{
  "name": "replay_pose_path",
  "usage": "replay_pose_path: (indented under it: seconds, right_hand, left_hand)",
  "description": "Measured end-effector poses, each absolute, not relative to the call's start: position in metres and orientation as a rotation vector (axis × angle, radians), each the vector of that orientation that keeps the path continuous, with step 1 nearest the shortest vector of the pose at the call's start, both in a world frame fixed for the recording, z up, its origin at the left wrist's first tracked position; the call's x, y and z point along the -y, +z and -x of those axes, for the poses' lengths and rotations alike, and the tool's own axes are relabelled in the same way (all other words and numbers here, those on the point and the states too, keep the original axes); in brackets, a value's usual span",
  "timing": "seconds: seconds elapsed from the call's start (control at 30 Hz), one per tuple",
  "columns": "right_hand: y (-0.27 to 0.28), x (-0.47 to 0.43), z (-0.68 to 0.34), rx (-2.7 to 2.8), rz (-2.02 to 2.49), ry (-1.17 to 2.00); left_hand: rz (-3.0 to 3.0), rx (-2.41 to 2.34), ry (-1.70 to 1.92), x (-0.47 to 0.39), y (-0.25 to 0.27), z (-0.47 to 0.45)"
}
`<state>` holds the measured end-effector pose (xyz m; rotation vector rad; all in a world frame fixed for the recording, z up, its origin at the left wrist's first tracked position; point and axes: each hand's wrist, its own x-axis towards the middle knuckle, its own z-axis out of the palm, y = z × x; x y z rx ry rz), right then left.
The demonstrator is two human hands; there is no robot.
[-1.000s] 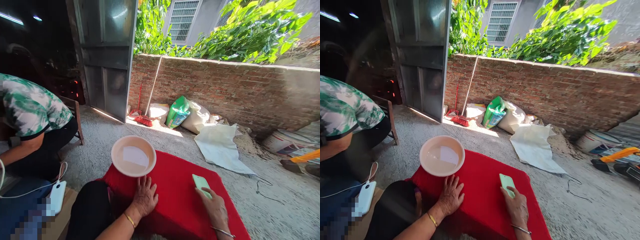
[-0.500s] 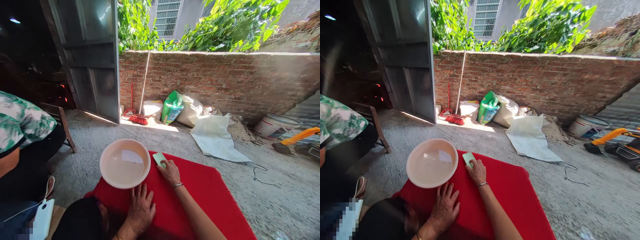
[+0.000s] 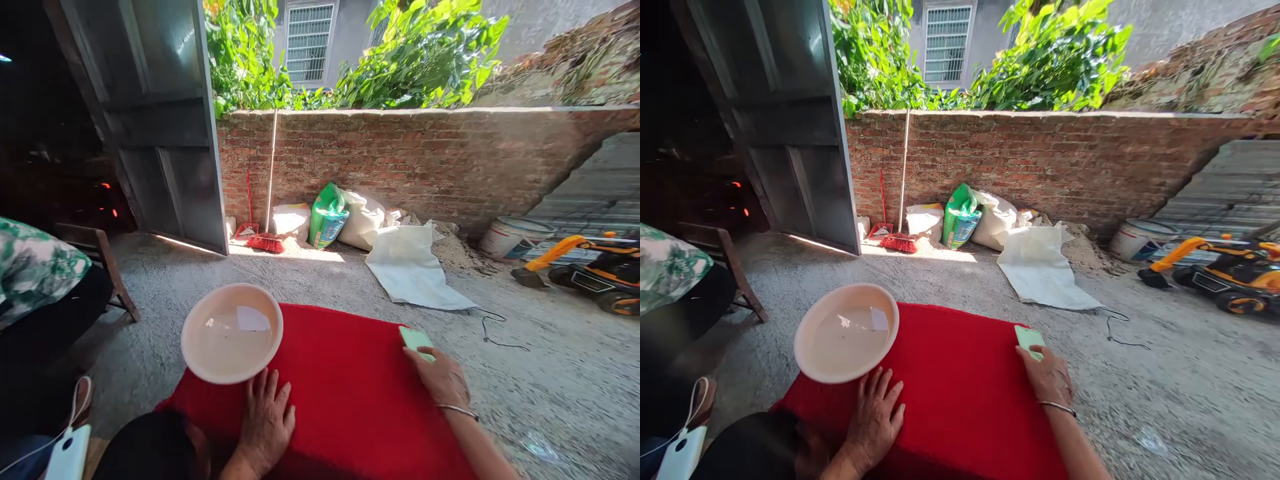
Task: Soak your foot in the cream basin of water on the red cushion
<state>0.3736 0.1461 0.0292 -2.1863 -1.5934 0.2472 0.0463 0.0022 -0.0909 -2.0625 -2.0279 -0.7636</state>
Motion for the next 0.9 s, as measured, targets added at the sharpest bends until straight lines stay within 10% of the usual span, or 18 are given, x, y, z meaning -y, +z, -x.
replay_pose_path:
  seconds: [0.43,0.9]
  right_hand:
    - [0.005,-0.178,-0.145,2.154,1.84,0.361]
    - [0.033,-0.159,-0.429,1.284,2.497,0.272]
  left_hand:
    - [1.976,1.868,-0.793,0.003,-0.107,-0.043]
    - [1.941,1.774,-0.878,-0.002,-0.096,-0.041]
